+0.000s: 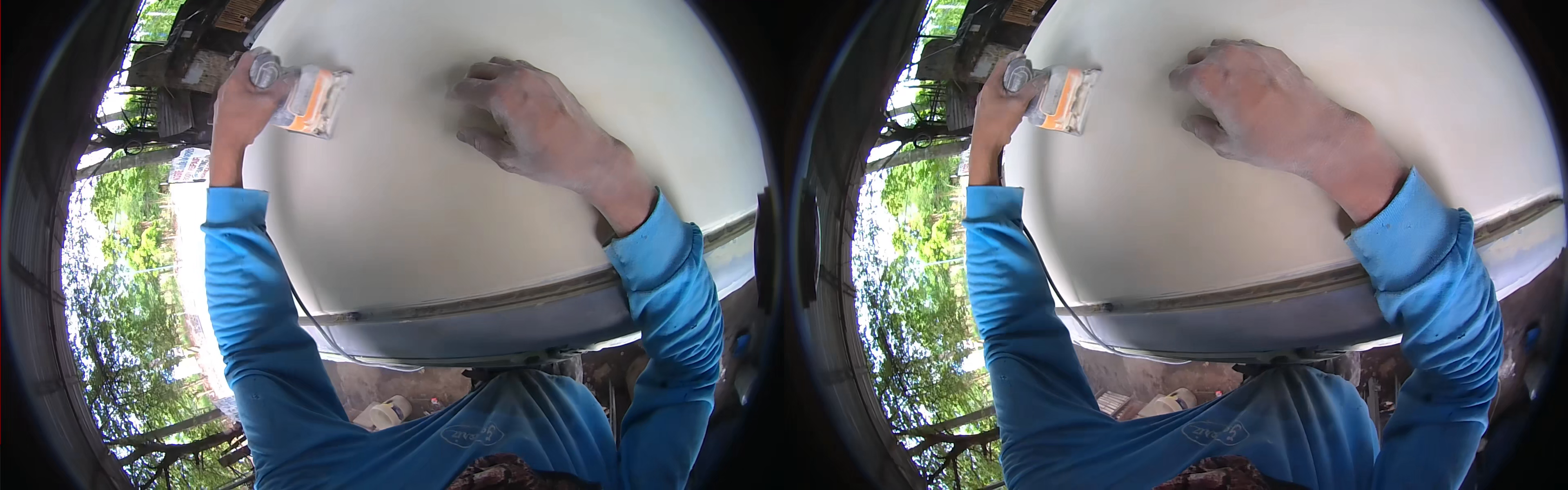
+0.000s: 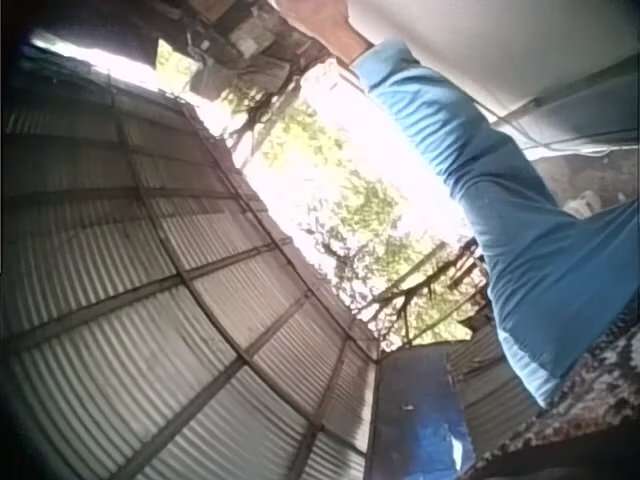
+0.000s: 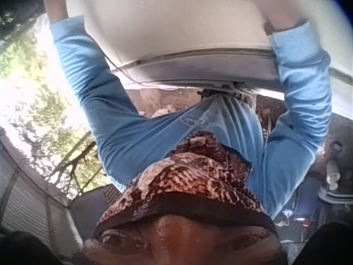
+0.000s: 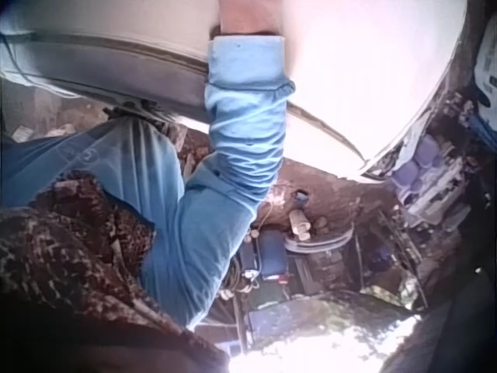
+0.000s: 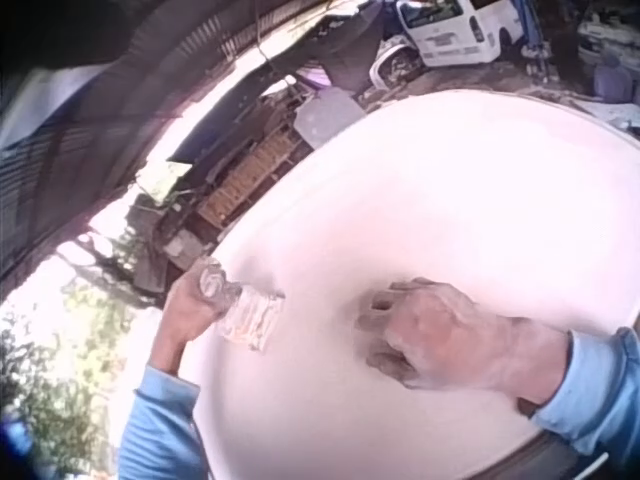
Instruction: Sanding the roof and pillars of a car using an electric orbital sander.
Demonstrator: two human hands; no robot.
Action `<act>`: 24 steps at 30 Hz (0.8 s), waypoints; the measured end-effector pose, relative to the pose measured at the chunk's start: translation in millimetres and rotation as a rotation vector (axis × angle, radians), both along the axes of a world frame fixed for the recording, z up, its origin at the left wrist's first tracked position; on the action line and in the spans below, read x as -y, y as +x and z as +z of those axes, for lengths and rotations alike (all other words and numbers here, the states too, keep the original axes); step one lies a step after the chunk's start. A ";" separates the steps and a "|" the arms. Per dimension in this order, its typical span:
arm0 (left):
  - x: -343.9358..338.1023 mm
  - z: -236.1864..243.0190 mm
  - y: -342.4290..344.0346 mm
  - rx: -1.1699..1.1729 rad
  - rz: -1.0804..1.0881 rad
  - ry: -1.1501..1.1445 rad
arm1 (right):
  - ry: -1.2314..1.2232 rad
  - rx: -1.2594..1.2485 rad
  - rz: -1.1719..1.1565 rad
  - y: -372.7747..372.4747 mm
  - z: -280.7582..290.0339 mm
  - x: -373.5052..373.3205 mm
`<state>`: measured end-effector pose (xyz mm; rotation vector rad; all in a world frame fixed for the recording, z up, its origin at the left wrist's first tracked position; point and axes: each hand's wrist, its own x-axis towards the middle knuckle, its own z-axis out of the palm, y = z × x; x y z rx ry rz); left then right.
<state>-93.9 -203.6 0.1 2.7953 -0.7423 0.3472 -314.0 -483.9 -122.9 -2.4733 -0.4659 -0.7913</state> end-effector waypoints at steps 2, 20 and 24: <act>20.4 -1.6 -40.7 0.035 -0.227 -0.019 | 0.013 0.043 -0.025 -2.2 0.7 0.0; -4.6 12.9 60.2 -0.078 0.253 0.014 | 0.081 -0.059 0.005 1.8 7.8 0.1; 6.7 4.7 9.0 -0.003 -0.064 -0.018 | 0.032 0.012 -0.006 1.3 7.3 -1.5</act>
